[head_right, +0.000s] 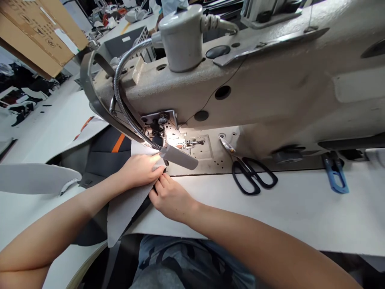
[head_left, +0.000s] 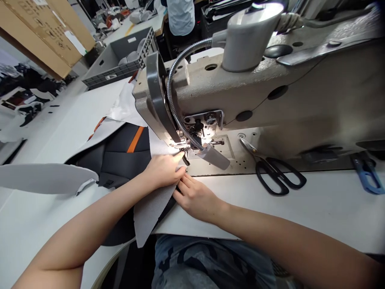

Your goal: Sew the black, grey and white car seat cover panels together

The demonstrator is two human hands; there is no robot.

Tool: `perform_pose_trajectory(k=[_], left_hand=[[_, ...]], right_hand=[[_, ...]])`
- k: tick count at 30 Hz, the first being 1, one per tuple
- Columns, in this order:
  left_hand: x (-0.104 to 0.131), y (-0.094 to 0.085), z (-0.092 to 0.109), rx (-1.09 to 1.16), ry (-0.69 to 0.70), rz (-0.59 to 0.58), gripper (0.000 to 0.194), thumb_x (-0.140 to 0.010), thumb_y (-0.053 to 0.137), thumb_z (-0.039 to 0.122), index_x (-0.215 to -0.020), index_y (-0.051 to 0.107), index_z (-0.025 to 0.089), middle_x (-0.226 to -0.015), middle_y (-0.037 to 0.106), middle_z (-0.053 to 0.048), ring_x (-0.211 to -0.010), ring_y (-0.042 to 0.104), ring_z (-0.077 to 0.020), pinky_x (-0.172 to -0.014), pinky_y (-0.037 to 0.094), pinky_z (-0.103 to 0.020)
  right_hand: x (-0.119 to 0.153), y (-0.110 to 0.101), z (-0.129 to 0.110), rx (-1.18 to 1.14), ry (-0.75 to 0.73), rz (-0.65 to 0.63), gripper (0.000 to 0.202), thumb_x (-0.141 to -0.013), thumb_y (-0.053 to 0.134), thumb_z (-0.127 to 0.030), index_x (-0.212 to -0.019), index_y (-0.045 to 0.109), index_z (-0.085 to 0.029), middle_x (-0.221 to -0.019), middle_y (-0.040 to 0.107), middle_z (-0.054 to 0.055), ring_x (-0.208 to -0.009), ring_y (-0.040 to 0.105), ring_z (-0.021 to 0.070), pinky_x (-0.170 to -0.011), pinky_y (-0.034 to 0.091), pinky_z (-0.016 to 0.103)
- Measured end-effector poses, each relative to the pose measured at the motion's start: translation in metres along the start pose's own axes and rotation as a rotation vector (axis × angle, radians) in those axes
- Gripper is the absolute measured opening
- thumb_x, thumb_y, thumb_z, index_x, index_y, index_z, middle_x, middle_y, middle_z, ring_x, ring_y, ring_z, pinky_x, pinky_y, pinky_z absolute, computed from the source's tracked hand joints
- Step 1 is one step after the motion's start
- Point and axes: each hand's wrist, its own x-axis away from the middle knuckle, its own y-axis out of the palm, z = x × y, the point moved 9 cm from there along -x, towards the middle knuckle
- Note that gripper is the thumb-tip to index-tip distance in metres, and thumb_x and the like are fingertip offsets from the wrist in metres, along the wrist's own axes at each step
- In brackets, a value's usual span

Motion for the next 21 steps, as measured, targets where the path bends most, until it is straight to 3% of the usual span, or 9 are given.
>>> perform_pose_trajectory(k=[6,11,21], left_hand=[[0.007,0.003,0.007,-0.031,-0.018,0.121,0.042,-0.09,0.041,0.035,-0.126,0.055,0.019,-0.092,0.066,-0.008,-0.079,0.064,-0.0235,-0.058,0.043,-0.03],[0.01,0.002,0.012,-0.035,0.012,0.212,0.035,-0.092,0.041,0.032,-0.12,0.059,0.02,-0.1,0.061,-0.011,-0.094,0.056,-0.0265,-0.061,0.044,-0.031],[-0.001,-0.003,0.017,-0.018,0.038,0.222,0.028,-0.094,0.039,0.024,-0.093,0.067,0.016,-0.099,0.059,-0.014,-0.094,0.053,-0.0285,-0.069,0.046,-0.036]], right_hand=[[0.002,0.0,-0.003,0.031,-0.037,-0.011,0.02,-0.086,0.041,-0.007,-0.081,0.06,-0.011,-0.084,0.067,0.015,-0.086,0.066,0.0262,-0.094,0.049,0.043],[0.008,-0.002,0.007,0.003,-0.101,-0.048,0.022,-0.088,0.04,-0.007,-0.09,0.062,-0.008,-0.094,0.067,0.016,-0.1,0.063,0.0261,-0.097,0.049,0.04],[0.014,-0.004,0.031,-0.124,-0.069,-0.003,0.03,-0.09,0.037,-0.002,-0.106,0.062,0.003,-0.106,0.066,0.019,-0.115,0.057,0.0261,-0.106,0.045,0.036]])
